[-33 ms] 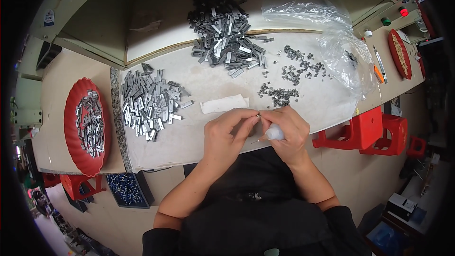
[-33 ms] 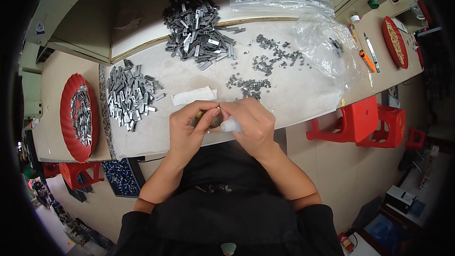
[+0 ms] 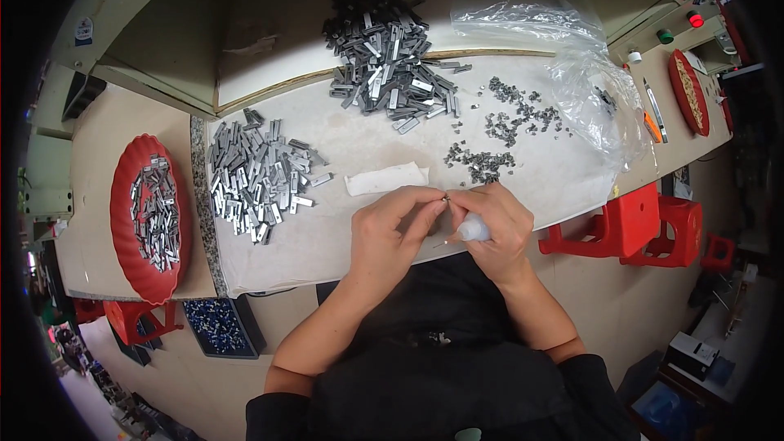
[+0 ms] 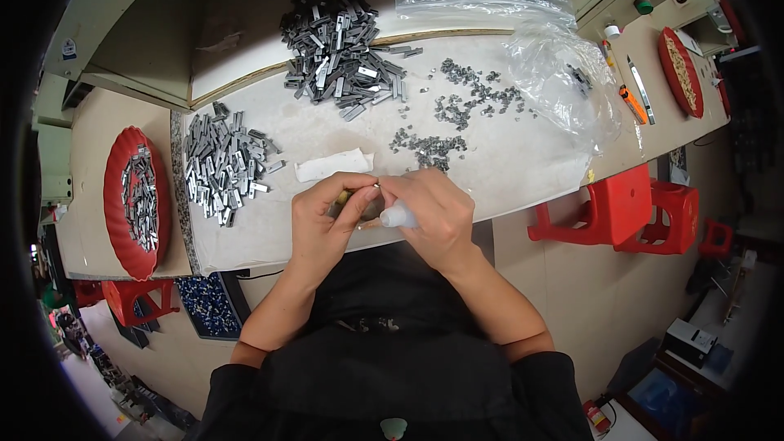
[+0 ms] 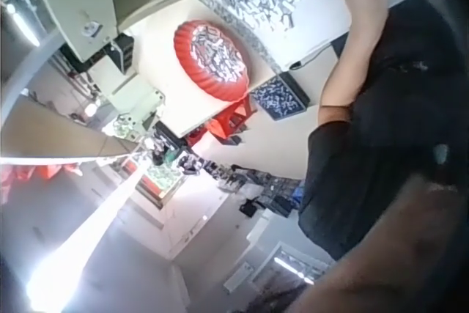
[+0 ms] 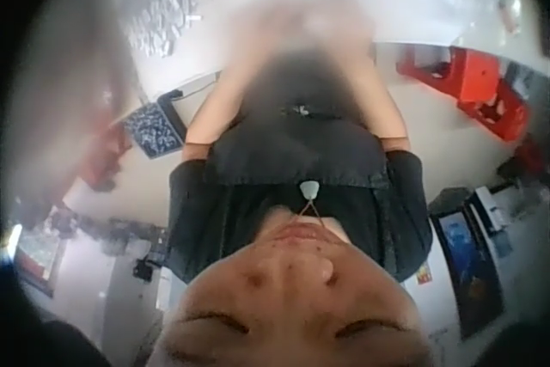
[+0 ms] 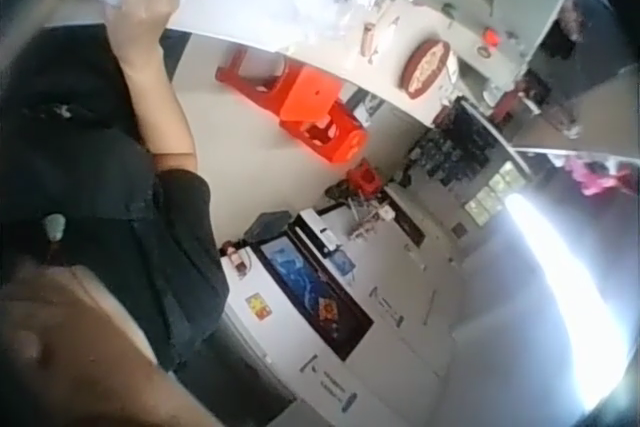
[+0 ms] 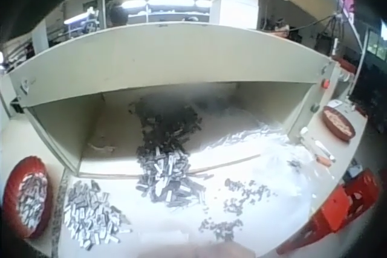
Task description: The person applies glue from a glue bottle to small metal components and then assembles them by hand.
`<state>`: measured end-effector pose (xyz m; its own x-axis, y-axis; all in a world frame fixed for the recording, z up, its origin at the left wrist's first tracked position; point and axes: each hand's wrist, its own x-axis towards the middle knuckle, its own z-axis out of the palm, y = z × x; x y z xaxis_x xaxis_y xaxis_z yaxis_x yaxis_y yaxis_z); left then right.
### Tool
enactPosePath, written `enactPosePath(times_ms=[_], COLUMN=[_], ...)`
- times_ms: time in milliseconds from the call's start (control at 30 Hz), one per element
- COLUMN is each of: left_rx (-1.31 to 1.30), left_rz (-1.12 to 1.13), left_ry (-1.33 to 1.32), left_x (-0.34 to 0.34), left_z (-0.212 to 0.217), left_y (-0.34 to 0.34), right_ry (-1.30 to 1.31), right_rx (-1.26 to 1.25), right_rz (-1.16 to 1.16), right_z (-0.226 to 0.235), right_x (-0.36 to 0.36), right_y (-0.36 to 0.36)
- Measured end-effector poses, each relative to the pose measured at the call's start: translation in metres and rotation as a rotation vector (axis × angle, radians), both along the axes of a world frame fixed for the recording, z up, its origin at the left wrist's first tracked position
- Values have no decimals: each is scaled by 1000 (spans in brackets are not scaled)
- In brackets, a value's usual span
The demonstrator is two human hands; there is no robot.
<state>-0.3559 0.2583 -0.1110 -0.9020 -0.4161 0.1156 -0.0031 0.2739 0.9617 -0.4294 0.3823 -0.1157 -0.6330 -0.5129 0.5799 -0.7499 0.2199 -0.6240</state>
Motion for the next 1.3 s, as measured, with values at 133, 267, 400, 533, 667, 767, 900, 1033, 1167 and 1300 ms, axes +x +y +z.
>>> enactPosePath(times_ms=[133, 267, 400, 533, 667, 767, 900, 1033, 1167, 1300], left_rx=[51, 166, 212, -135, -429, -560, -638, -606, -641, -720], left_rz=[-57, -98, -69, 20, -22, -48, -34, -47, 55, 139], left_ry=[-55, -113, -55, -15, 31, 15, -29, -55, -6, -69], left_x=[3, 2, -5, -6, -35, -50, -55, -54, -51, -49], left_z=[1, 1, 0, 4, 7, 2, 1, 0, 5, 14], left_y=[-2, 0, 0, -8, 5, 15, 20, 13, -13, -36], right_ry=[-15, -16, -95, -1, 78, 33, -37, -187, -284, -386], right_rx=[-24, -33, -56, -58, 134, 369, 204, -9, -66, -38], right_rz=[14, -12, -29, -328, -663, -851, -764, -581, -399, -261], right_z=[-1, 0, 3, 23, 36, 34, 29, 24, 15, 12], right_x=[1, 1, -9, -52, -108, -127, -122, -94, -59, -37], right_y=[-1, 1, 11, 37, 83, 99, 98, 81, 60, 50])
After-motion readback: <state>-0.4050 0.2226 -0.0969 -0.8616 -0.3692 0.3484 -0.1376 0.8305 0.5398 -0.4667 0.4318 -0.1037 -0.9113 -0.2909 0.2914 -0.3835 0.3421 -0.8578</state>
